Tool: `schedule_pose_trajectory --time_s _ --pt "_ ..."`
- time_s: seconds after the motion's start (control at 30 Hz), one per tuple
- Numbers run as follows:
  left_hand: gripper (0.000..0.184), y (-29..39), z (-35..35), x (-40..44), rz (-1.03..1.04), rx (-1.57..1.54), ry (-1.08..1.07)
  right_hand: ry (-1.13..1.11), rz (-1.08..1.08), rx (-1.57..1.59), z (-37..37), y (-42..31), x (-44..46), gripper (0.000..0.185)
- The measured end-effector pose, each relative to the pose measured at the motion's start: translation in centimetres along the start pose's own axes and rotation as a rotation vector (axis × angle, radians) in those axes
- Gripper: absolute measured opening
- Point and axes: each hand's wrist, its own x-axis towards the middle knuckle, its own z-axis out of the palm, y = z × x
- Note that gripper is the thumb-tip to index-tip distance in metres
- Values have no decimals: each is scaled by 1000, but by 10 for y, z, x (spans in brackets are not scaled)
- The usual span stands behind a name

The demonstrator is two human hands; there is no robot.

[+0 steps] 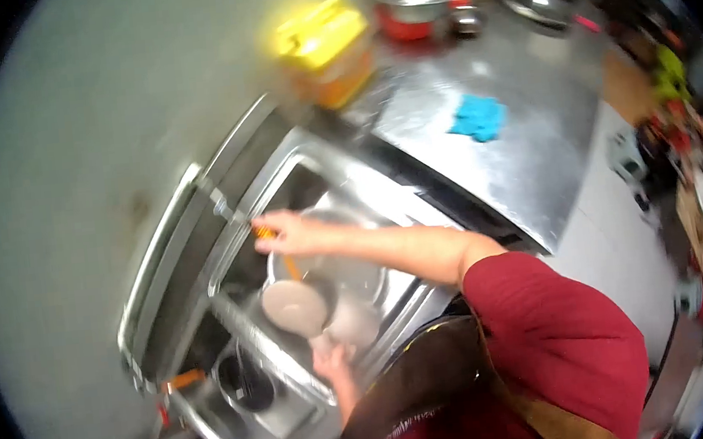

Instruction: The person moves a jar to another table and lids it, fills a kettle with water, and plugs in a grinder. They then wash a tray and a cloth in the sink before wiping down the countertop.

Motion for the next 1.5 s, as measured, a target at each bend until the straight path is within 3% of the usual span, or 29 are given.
schedule_pose_trajectory --time_s 0.13,0.17,0.23,0.3,0.33,0.4,0.67,0.73,0.8,0.87,0.93,1.07,1.13,1.2,1.3,1.4,1.47,1.5 --pt "26 15 0 14 135 74 -119 150 72 -203 -28 10 -93 62" --pt "24 25 -1 9 50 70 -155 140 159 -187 -42 6 -118 62" --pt "24 40 -1 13 66 94 -254 138 250 -137 -62 -3 -168 62" --pt "25 45 -18 15 89 152 -287 206 398 -26 -78 5 -214 56" --pt "25 42 -27 18 108 195 -302 163 670 22 -90 -8 -232 51" --pt "28 57 -26 10 67 218 -279 358 460 -86 -101 -10 -266 45" --pt "20 85 29 -28 314 48 -147 505 573 192 -142 -26 -354 38" --pt "19 100 67 -66 257 -32 -110 509 553 149 -168 -29 -382 38" --pt "20 87 87 -82 370 8 -71 529 478 122 -200 -20 -420 38" --pt "24 77 110 -102 485 19 -45 510 614 72 -235 -17 -465 37" --pt "32 80 136 -128 458 28 -97 514 608 -188 -269 -25 -500 39" --pt "35 73 209 -161 507 -121 -166 339 112 -784 -344 -69 -528 54" --pt "17 73 260 -177 571 -172 -190 256 -15 -948 -375 -115 -513 63" --pt "18 77 307 -196 529 -128 -245 256 -295 -944 -399 -161 -491 66" --pt "23 64 370 -201 525 -134 -384 249 -550 -1048 -422 -191 -462 64" --pt "36 67 454 -233 471 -202 -535 329 -720 -1036 -453 -187 -430 65" --pt "45 64 522 -258 419 -433 -560 376 -804 -1063 -483 -177 -416 64" --pt "41 51 542 -244 431 -352 -609 390 -848 -1075 -502 -171 -411 64"
